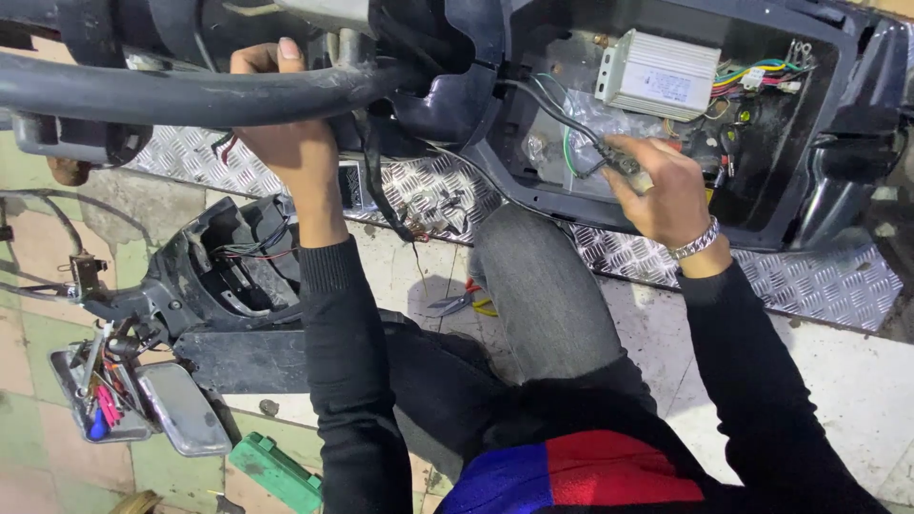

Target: Performing electrical wiring repairs on a scooter, including stripping wires, connecting them, and applying heat-shrink insulation.

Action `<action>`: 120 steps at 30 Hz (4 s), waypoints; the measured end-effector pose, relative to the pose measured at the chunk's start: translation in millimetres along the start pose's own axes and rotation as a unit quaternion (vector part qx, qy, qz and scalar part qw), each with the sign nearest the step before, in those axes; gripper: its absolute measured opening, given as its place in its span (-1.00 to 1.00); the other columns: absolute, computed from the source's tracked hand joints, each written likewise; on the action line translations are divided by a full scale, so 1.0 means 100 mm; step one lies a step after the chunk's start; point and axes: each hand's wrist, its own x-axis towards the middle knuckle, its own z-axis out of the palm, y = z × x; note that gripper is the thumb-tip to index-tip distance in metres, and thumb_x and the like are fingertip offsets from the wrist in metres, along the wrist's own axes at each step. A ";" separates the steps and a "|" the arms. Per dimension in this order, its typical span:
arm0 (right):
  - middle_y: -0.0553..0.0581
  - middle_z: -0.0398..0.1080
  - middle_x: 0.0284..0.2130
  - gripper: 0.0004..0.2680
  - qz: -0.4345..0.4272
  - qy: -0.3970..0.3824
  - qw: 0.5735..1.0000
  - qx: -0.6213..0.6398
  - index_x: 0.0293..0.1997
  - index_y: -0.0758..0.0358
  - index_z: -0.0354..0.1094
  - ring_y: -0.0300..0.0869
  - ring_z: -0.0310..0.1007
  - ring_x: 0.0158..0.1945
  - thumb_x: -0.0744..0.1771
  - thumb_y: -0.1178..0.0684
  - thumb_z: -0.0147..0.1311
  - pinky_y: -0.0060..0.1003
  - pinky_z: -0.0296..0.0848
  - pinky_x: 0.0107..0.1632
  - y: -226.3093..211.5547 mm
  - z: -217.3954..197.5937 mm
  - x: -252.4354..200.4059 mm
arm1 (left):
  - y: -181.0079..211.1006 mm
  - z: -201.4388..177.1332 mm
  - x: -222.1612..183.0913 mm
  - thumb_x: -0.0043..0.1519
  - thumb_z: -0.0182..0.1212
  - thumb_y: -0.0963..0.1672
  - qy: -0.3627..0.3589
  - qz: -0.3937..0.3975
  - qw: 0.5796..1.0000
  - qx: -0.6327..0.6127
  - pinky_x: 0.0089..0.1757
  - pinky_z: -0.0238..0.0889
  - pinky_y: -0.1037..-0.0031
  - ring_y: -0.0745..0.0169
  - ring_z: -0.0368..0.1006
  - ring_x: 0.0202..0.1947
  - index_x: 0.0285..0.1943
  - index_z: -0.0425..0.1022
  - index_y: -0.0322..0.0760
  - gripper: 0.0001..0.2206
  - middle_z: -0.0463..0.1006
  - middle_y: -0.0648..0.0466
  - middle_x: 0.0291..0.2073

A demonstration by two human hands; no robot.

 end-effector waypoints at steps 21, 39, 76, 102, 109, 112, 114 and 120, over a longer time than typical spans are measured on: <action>0.26 0.48 -0.08 -0.84 -0.123 0.106 0.977 0.142 0.04 0.43 0.44 -0.02 0.44 -0.13 0.38 0.19 0.16 -0.18 0.43 -0.05 -1.15 0.22 0.99 | -0.43 0.14 0.36 0.24 0.24 -0.05 -0.041 -0.177 0.964 -0.194 -0.55 0.22 0.65 0.46 0.35 -0.67 -0.45 0.56 -0.38 -0.70 0.55 0.09 -0.64; 0.17 0.48 -0.22 -0.84 -0.088 0.083 0.970 0.212 0.01 0.47 0.41 -0.09 0.39 -0.29 0.33 0.28 0.11 -0.30 0.39 -0.15 -1.27 0.70 1.48 | -0.30 0.06 0.29 0.36 0.23 -0.33 -0.043 -0.022 0.895 -0.443 0.09 0.39 0.46 0.29 0.47 -0.02 0.52 0.21 -0.03 -0.42 0.52 0.00 0.12; 0.15 0.44 -0.27 -0.86 -0.087 0.121 0.970 0.191 -0.03 0.48 0.44 -0.14 0.29 -0.35 0.34 0.27 0.12 -0.32 0.34 -0.21 -1.33 0.81 1.48 | -0.59 -0.13 0.27 0.49 0.02 -0.20 -0.039 -0.120 0.829 -0.544 -0.33 0.22 0.66 0.47 0.28 -0.40 0.40 0.41 -0.31 -0.70 0.42 0.09 -0.40; 0.24 0.45 -0.41 -0.86 -0.041 0.034 0.930 0.363 0.07 0.55 0.33 -0.19 0.43 -0.47 0.47 0.22 0.01 -0.44 0.45 -0.38 -2.11 -0.34 1.45 | 0.03 -0.48 0.62 0.27 0.23 -0.33 -0.160 0.169 0.944 -0.234 -0.10 0.38 0.53 0.30 0.34 -0.18 0.11 0.57 -0.30 -0.73 0.57 0.06 -0.17; 0.16 0.40 -0.43 -0.87 -0.003 0.101 0.924 0.370 0.01 0.50 0.36 -0.25 0.35 -0.50 0.47 0.17 0.07 -0.49 0.37 -0.40 -1.87 -0.53 1.28 | 0.28 -0.41 0.85 0.17 0.40 -0.29 -0.158 0.145 0.922 -0.322 -0.21 0.32 0.56 0.31 0.49 -0.26 0.03 0.60 -0.28 -0.74 0.62 0.06 -0.24; 0.14 0.39 -0.45 -0.89 0.016 0.089 0.914 0.395 0.03 0.48 0.37 -0.27 0.34 -0.50 0.45 0.21 0.05 -0.49 0.38 -0.40 -1.78 -0.54 1.24 | 0.31 -0.41 0.86 0.15 0.38 -0.29 -0.191 0.153 0.920 -0.306 -0.22 0.27 0.52 0.27 0.40 -0.30 -0.13 0.63 -0.40 -0.86 0.60 0.01 -0.27; 0.14 0.41 -0.43 -0.88 0.010 0.076 0.901 0.428 0.01 0.45 0.36 -0.28 0.36 -0.49 0.44 0.17 0.08 -0.50 0.43 -0.41 -1.76 -0.49 1.28 | 0.29 -0.42 0.86 0.15 0.42 -0.26 -0.220 0.139 0.914 -0.310 -0.26 0.19 0.57 0.34 0.29 -0.34 -0.07 0.63 -0.39 -0.81 0.52 0.07 -0.29; 0.19 0.45 -0.34 -0.81 -0.017 0.034 0.901 0.432 0.11 0.39 0.36 -0.22 0.46 -0.43 0.47 0.07 -0.05 -0.49 0.43 -0.37 -1.96 -0.48 1.31 | 0.08 -0.39 0.56 0.39 0.07 -0.09 -0.056 -0.071 0.955 -0.284 -0.41 0.29 0.60 0.44 0.36 -0.49 0.15 0.43 -0.42 -0.72 0.50 0.11 -0.40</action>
